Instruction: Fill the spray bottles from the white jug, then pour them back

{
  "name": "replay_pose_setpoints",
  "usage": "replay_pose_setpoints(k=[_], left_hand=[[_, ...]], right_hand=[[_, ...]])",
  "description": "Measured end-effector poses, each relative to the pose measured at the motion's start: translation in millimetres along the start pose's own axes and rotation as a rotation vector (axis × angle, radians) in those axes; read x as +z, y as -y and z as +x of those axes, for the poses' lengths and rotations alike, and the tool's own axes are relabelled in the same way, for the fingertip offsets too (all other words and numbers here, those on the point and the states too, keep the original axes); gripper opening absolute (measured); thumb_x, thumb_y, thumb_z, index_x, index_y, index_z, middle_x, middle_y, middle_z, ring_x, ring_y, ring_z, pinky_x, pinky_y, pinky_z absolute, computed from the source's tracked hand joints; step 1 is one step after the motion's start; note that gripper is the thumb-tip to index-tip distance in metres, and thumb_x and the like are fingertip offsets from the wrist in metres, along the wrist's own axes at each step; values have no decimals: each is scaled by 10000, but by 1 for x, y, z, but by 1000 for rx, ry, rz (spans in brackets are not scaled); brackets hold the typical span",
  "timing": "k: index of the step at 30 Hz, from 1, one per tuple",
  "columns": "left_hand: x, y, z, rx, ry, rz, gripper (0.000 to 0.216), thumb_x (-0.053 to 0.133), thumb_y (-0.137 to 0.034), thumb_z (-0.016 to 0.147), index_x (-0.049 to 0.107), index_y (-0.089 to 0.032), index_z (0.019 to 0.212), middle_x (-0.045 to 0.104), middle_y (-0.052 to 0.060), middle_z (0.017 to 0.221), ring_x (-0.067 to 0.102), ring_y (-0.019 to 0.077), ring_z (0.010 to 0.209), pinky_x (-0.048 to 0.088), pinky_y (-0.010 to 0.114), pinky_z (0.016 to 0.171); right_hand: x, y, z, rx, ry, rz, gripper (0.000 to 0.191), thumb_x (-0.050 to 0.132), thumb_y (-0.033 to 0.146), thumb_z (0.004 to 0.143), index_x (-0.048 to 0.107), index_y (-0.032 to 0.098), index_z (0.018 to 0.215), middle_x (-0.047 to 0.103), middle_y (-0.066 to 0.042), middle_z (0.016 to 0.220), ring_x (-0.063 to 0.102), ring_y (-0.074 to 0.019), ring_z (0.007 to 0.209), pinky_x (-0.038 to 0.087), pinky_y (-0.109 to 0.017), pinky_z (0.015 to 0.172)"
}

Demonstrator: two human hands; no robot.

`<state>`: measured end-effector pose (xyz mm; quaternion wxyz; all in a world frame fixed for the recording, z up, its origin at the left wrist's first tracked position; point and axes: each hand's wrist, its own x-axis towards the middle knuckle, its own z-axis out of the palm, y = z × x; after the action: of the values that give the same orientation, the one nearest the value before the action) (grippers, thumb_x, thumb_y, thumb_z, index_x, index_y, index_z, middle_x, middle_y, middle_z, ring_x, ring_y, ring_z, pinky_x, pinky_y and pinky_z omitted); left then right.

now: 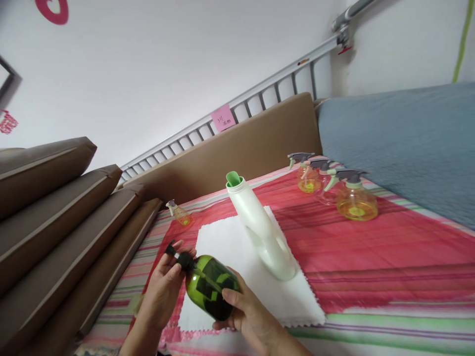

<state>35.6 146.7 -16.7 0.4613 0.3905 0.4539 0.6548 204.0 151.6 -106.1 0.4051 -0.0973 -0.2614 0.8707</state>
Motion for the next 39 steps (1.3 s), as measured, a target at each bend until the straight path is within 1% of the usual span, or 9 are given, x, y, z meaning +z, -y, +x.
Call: replay_pose_setpoints(k=[4, 8, 11, 16, 23, 27, 30, 34, 39], left_hand=[[4, 0, -2, 23, -25, 2, 449, 801, -274, 592, 635, -223, 1007, 716, 56, 914, 648, 268, 957, 440, 429, 921], [3, -4, -6, 20, 119, -26, 446, 742, -272, 679, 604, -242, 1103, 688, 94, 1080, 579, 307, 1098, 409, 457, 953], [0, -4, -8, 35, 184, -72, 440, 710, -264, 717, 586, -251, 1139, 672, 93, 1126, 561, 306, 1125, 361, 471, 1001], [-1, -3, -9, 43, 148, -36, 339, 667, -243, 762, 606, -259, 1095, 701, 75, 1056, 597, 293, 1068, 383, 467, 965], [1, -9, -12, 26, 203, -33, 399, 669, -248, 750, 585, -243, 1141, 652, 101, 1157, 556, 291, 1128, 370, 450, 991], [2, -3, -8, 40, 142, -32, 314, 727, -274, 693, 645, -227, 993, 628, 92, 1175, 562, 311, 1104, 418, 446, 935], [0, 0, -4, 44, 105, -1, 283, 766, -310, 642, 673, -202, 887, 658, 89, 1083, 592, 304, 1033, 423, 442, 917], [-4, -3, -3, 24, 84, 117, 336, 763, -365, 634, 711, -161, 895, 689, 101, 946, 593, 285, 995, 389, 409, 943], [2, -10, -9, -25, 134, 128, 426, 716, -440, 675, 697, -168, 1003, 666, 130, 1090, 533, 310, 1111, 347, 409, 991]], right_hand=[[-3, -1, 0, 1, 37, 14, 565, 615, 362, 770, 392, 231, 1272, 622, -96, 1128, 603, -230, 894, 503, -335, 625], [-6, 1, -1, 34, 129, 14, 591, 630, 378, 766, 388, 227, 1283, 621, -116, 1154, 607, -239, 911, 503, -331, 625], [-5, 3, -1, 39, 163, 4, 632, 646, 377, 755, 374, 220, 1302, 608, -127, 1181, 596, -249, 951, 495, -324, 635], [-6, 3, -1, 42, 160, -9, 631, 650, 366, 752, 378, 217, 1302, 594, -120, 1190, 584, -267, 979, 488, -344, 652], [-8, 1, 0, 51, 200, -17, 644, 648, 373, 751, 354, 230, 1306, 583, -118, 1195, 572, -280, 1007, 483, -352, 666], [-7, 5, -1, 42, 152, -43, 662, 669, 346, 736, 342, 250, 1303, 567, -105, 1214, 582, -273, 982, 479, -371, 689], [-8, 8, -2, 28, 128, -50, 667, 674, 323, 734, 332, 253, 1302, 559, -106, 1221, 592, -270, 963, 479, -378, 697], [-11, 8, -1, 13, 137, -22, 638, 654, 309, 750, 335, 253, 1299, 539, -101, 1240, 571, -293, 1017, 479, -385, 701], [-9, 8, 0, 5, 142, -26, 629, 655, 338, 747, 347, 269, 1290, 537, -88, 1236, 568, -298, 1020, 473, -387, 704]])
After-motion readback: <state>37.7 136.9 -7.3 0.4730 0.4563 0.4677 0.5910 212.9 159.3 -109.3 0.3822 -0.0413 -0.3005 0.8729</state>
